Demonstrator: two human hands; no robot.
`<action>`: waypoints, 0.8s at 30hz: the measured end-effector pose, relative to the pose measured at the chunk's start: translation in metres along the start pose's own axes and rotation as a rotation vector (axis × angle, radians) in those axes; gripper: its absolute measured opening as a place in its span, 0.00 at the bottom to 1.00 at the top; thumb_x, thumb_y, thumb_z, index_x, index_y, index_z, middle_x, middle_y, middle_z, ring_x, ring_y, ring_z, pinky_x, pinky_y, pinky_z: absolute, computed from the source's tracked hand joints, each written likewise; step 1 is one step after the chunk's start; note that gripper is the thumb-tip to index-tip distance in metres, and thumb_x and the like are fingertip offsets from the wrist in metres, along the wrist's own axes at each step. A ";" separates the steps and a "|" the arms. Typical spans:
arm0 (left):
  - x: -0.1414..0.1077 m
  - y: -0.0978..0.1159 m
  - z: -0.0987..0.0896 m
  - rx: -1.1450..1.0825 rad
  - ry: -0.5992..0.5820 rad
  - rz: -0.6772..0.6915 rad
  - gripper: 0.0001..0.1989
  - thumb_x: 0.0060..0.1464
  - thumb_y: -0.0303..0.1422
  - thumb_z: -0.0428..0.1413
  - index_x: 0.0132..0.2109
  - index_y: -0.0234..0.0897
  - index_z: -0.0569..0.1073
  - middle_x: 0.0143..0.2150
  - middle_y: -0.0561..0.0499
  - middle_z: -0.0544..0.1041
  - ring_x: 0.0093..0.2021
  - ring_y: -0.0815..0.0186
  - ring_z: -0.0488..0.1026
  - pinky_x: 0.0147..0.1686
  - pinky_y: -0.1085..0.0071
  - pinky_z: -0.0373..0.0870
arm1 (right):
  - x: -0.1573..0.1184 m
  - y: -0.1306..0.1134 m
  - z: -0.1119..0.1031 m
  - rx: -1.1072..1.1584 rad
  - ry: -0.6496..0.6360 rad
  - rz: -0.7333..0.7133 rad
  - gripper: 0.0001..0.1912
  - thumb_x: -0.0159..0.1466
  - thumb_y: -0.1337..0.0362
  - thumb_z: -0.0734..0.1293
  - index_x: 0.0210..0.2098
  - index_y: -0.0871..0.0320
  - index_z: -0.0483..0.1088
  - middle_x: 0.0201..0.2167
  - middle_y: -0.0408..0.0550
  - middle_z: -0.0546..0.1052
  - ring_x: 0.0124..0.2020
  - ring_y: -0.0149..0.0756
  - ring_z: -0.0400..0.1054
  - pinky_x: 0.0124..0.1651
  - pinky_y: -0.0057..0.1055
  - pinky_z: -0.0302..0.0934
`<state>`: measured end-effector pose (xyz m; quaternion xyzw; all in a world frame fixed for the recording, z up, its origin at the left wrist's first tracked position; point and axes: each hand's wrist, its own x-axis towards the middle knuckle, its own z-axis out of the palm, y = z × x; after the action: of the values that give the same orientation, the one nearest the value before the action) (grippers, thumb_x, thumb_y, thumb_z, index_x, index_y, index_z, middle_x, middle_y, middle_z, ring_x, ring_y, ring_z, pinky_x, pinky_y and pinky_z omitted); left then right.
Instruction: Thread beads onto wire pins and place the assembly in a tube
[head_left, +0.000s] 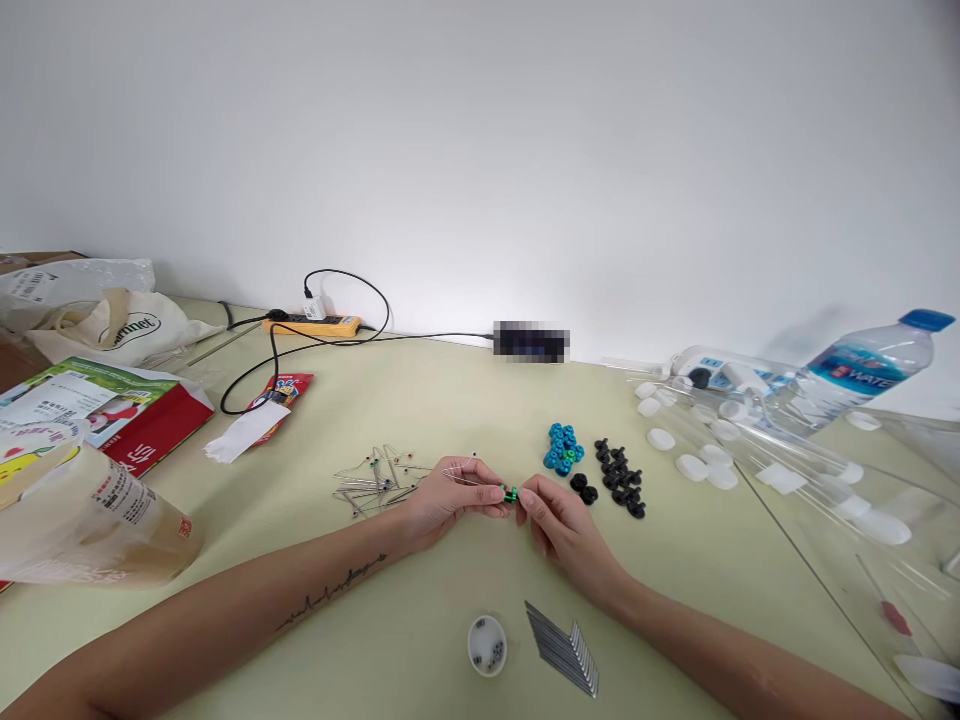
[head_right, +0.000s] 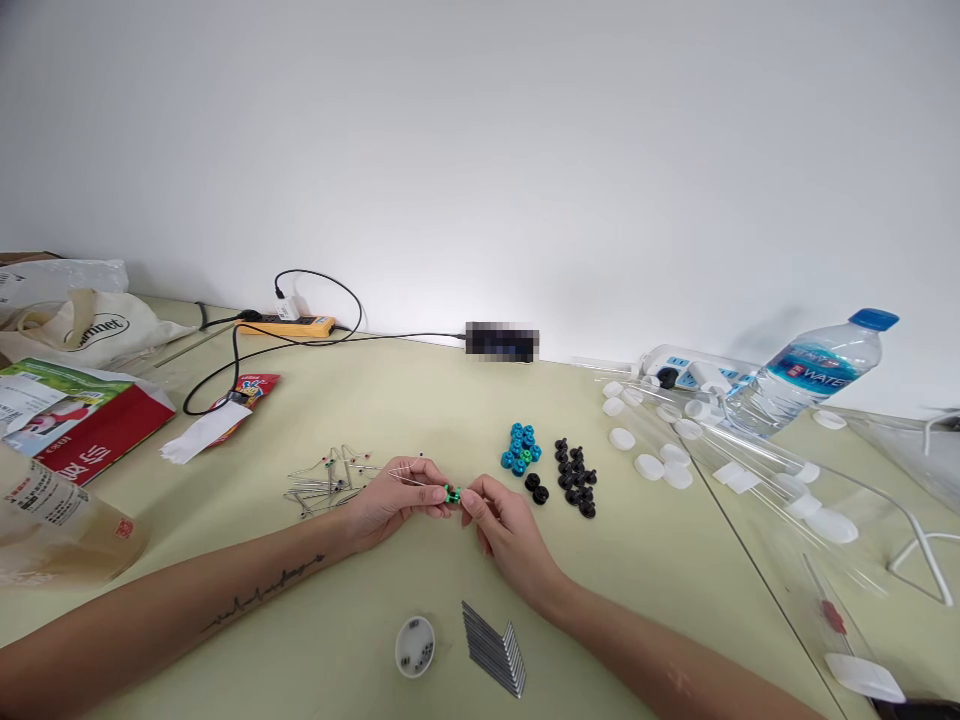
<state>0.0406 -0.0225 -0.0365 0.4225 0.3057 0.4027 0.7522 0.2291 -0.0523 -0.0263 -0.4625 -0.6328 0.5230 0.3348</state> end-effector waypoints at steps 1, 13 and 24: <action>0.000 0.000 0.000 -0.008 0.003 0.000 0.10 0.41 0.29 0.66 0.33 0.29 0.75 0.29 0.49 0.78 0.31 0.67 0.76 0.34 0.73 0.71 | 0.000 0.000 0.000 0.020 0.001 0.002 0.15 0.65 0.52 0.59 0.31 0.56 0.62 0.16 0.35 0.58 0.16 0.24 0.50 0.17 0.21 0.44; 0.000 0.000 0.001 0.020 0.013 -0.014 0.11 0.40 0.30 0.66 0.32 0.30 0.75 0.27 0.49 0.77 0.30 0.66 0.76 0.34 0.72 0.71 | -0.001 0.000 0.001 -0.017 0.013 -0.013 0.25 0.68 0.49 0.52 0.24 0.59 0.63 0.16 0.40 0.62 0.17 0.25 0.54 0.18 0.23 0.46; -0.001 0.003 0.004 -0.044 0.085 0.009 0.12 0.41 0.31 0.66 0.32 0.29 0.74 0.30 0.46 0.78 0.31 0.66 0.76 0.35 0.72 0.71 | -0.002 -0.002 0.001 0.090 0.056 -0.036 0.19 0.68 0.50 0.51 0.43 0.56 0.64 0.21 0.39 0.63 0.16 0.25 0.53 0.16 0.22 0.49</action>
<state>0.0422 -0.0240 -0.0324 0.3900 0.3264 0.4302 0.7459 0.2286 -0.0545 -0.0249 -0.4500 -0.6071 0.5319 0.3820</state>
